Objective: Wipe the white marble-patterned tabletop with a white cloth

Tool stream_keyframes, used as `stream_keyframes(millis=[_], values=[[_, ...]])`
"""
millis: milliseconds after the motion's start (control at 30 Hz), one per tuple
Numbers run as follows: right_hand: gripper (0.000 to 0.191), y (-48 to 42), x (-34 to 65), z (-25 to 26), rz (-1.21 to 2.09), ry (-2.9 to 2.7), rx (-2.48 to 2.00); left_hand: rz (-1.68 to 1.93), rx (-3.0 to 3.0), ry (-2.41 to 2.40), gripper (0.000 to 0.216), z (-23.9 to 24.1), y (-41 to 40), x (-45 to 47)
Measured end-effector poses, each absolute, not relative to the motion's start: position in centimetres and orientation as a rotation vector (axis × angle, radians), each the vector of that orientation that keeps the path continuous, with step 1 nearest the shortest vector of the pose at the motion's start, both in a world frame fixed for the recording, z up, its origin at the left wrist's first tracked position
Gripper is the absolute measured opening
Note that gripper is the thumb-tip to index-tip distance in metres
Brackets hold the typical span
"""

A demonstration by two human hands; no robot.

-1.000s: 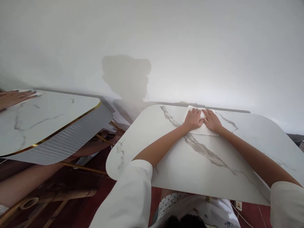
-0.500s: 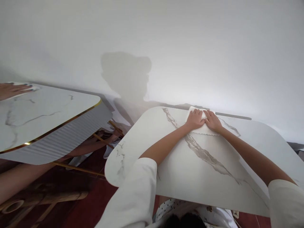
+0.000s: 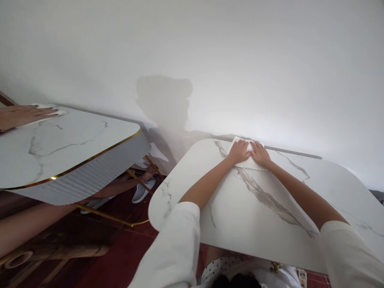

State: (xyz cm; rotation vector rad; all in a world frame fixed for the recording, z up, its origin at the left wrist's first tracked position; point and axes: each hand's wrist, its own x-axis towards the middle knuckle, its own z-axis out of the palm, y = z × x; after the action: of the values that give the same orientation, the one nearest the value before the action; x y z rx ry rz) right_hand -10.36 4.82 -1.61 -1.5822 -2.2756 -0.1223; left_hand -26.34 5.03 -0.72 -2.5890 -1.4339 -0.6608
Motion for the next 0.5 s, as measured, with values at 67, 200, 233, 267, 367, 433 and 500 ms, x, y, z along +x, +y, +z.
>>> stream_keyframes(millis=[67,200,233,267,367,433,500], values=[[0.054,4.9,-10.4,-1.6,-0.119,-2.27,-1.587,-0.658,-2.578,-1.437,0.039,-0.6,5.1,-26.2],[0.055,4.0,-10.6,-1.5,-0.117,-2.259,-1.637,-0.63,-2.588,-1.417,0.038,-0.5,4.3,-26.2],[0.055,3.6,-10.7,-1.4,-0.114,-2.259,-1.654,-0.627,-2.591,-1.412,0.037,-0.5,4.0,-26.3],[0.055,3.0,-10.9,-1.4,-0.113,-2.261,-1.67,-0.628,-2.593,-1.409,0.037,-0.5,3.6,-26.4],[0.056,1.0,-11.3,-1.2,-0.147,-2.267,-1.711,-0.631,-2.6,-1.394,0.037,-0.6,2.1,-26.7],[0.056,-0.6,-11.6,-1.1,-0.179,-2.268,-1.725,-0.619,-2.609,-1.38,0.038,-0.7,0.9,-26.8],[0.056,-2.4,-11.7,-1.0,-0.188,-2.269,-1.735,-0.613,-2.619,-1.365,0.038,-0.7,-0.5,-27.0]])
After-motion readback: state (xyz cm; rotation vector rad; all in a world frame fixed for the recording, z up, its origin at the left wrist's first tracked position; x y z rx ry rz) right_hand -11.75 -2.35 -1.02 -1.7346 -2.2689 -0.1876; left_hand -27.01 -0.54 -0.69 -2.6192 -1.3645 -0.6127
